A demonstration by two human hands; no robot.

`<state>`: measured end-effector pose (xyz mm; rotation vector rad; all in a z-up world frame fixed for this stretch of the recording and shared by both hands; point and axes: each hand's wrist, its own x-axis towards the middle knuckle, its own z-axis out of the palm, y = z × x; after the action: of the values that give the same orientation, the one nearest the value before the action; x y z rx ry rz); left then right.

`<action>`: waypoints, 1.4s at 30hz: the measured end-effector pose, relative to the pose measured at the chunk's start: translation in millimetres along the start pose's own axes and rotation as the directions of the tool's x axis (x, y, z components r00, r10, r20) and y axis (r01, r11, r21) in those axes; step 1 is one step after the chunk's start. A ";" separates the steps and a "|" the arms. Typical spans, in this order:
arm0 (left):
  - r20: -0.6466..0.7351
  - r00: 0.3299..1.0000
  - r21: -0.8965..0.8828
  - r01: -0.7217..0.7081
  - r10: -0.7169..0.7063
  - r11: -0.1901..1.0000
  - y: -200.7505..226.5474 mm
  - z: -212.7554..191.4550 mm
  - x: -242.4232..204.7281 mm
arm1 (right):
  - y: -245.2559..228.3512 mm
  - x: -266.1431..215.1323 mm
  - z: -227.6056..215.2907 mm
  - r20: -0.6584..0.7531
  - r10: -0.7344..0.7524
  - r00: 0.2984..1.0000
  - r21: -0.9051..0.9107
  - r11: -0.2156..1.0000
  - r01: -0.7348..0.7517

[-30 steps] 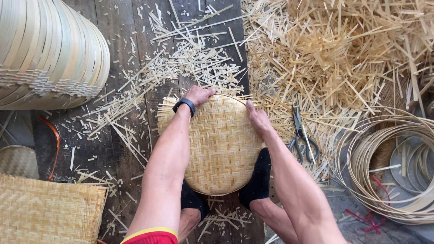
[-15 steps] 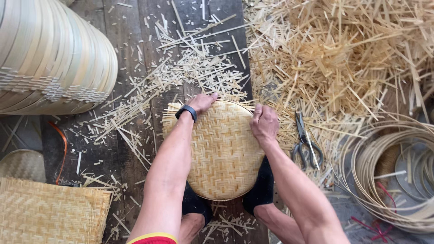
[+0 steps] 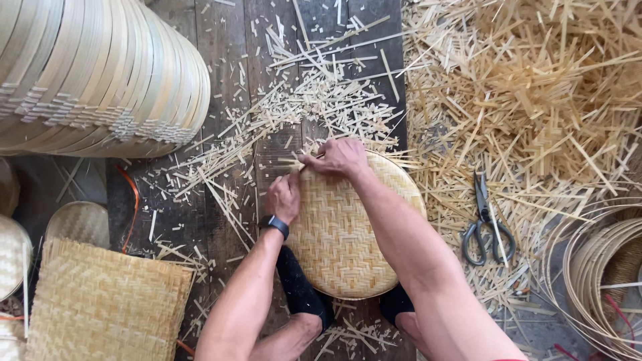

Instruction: The person assembles a circular bamboo frame onto a woven mat, uses a wooden mold to press the components together, and trims the excess mat edges using shears.

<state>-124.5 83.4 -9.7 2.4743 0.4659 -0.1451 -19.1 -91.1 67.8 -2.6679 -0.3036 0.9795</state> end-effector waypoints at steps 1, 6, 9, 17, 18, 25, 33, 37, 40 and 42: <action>0.087 0.994 -0.096 0.076 -0.068 0.992 -9.3 1.9 0.4 | -4.1 0.6 -1.2 0.020 0.006 1.000 -0.052 0.999 -0.005; 0.138 0.988 -0.123 0.085 -0.068 0.989 -36.4 25.3 24.4 | -18.3 7.1 -8.2 0.017 0.035 0.999 -0.143 0.989 -0.033; 0.220 0.971 -0.203 0.143 -0.097 0.969 -40.0 30.5 33.0 | -16.2 3.2 -6.1 0.069 0.072 0.995 -0.112 0.992 -0.064; 0.211 0.953 -0.502 0.295 -0.216 0.813 -65.2 30.7 23.1 | 68.3 -108.4 -36.1 -0.405 -0.054 0.913 0.132 0.984 0.117; 0.053 0.987 -0.550 0.157 -0.154 0.820 -70.3 34.0 14.4 | 93.9 -139.4 -55.0 -0.359 -0.085 0.929 0.024 0.995 0.100; -0.082 0.895 -0.603 0.306 -0.439 0.737 -107.8 3.9 -70.3 | 171.6 -351.6 -121.6 -0.154 0.240 0.958 -0.335 0.900 -0.279; -0.293 0.952 -0.306 -0.008 -0.086 0.952 -103.2 -71.1 -116.7 | 170.0 -395.0 -35.1 -0.072 0.101 0.992 -0.015 0.995 -0.102; -0.035 0.977 -0.439 0.174 -0.211 0.882 -95.3 -61.2 -98.4 | 178.3 -333.4 34.2 -0.200 -0.041 0.979 0.165 0.983 0.075; 0.020 0.988 -0.203 0.156 -0.156 0.967 -89.5 -31.3 -87.3 | 188.5 -273.3 81.6 -0.260 0.139 0.955 0.407 0.913 -0.022; 0.084 0.879 -0.623 0.414 -0.469 0.663 -79.4 -13.4 -75.7 | 192.6 -229.0 107.7 -0.254 0.296 0.921 0.575 0.812 -0.103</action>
<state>-223.9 128.7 -26.7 1.6690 0.9820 -0.0618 -242.1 -317.8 61.9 -2.2813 0.3093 0.5309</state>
